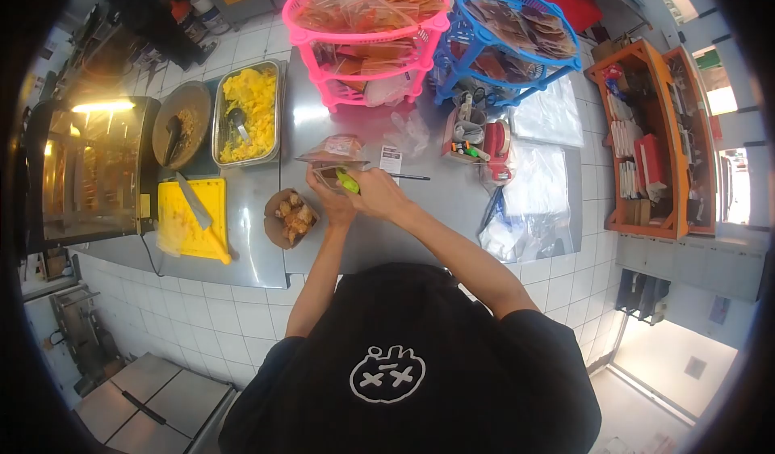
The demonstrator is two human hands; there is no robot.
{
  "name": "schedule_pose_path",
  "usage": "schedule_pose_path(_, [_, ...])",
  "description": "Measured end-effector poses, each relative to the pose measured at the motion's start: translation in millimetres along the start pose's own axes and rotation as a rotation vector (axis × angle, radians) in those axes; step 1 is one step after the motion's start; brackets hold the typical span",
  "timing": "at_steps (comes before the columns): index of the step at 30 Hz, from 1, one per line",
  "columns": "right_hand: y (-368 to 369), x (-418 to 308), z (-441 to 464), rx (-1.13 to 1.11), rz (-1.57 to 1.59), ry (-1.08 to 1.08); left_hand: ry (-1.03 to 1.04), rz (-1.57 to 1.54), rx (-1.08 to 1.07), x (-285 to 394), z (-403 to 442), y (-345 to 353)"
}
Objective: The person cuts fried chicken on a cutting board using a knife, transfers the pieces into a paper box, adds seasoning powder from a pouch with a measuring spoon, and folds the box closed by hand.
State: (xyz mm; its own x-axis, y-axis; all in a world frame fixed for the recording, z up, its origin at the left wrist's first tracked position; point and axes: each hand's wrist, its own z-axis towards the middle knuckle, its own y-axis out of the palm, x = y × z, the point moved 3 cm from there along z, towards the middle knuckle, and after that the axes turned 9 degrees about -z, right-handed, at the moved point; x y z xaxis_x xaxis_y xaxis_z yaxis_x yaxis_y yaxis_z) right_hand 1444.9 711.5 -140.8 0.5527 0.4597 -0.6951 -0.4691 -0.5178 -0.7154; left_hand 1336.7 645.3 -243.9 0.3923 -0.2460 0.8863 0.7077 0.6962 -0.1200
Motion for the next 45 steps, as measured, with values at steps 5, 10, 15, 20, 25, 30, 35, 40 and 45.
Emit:
schedule_pose_path(5, [5, -8, 1, 0.033, 0.091, 0.061, -0.151, -0.249, -0.039, -12, -1, 4])
schedule_pose_path(10, [19, -5, 6, 0.053, 0.103, 0.077, -0.147, -0.207, -0.052, -7, 2, 2])
schedule_pose_path(15, [4, -3, 2, 0.091, 0.192, 0.042, -0.106, -0.123, -0.099, -3, 3, 4])
schedule_pose_path(20, [-18, -9, -11, 0.167, 0.330, 0.092, -0.066, -0.086, -0.084, 1, 3, 10])
schedule_pose_path(25, [-35, 26, -23, 0.266, 0.557, 0.228, -0.038, -0.085, -0.077, 21, 18, 16])
schedule_pose_path(30, [-48, 41, -43, 0.247, 1.091, 0.442, 0.046, 0.222, -0.099, 36, 33, 21])
schedule_pose_path(35, [-53, 54, -54, 0.284, 1.271, 0.459, -0.023, 0.218, -0.092, 34, 40, 23])
schedule_pose_path(40, [-65, 53, -64, 0.334, 1.332, 0.458, -0.050, 0.168, -0.081, 35, 42, 26])
schedule_pose_path(45, [-77, 42, -72, 0.369, 1.326, 0.392, -0.089, 0.113, -0.063, 33, 43, 27])
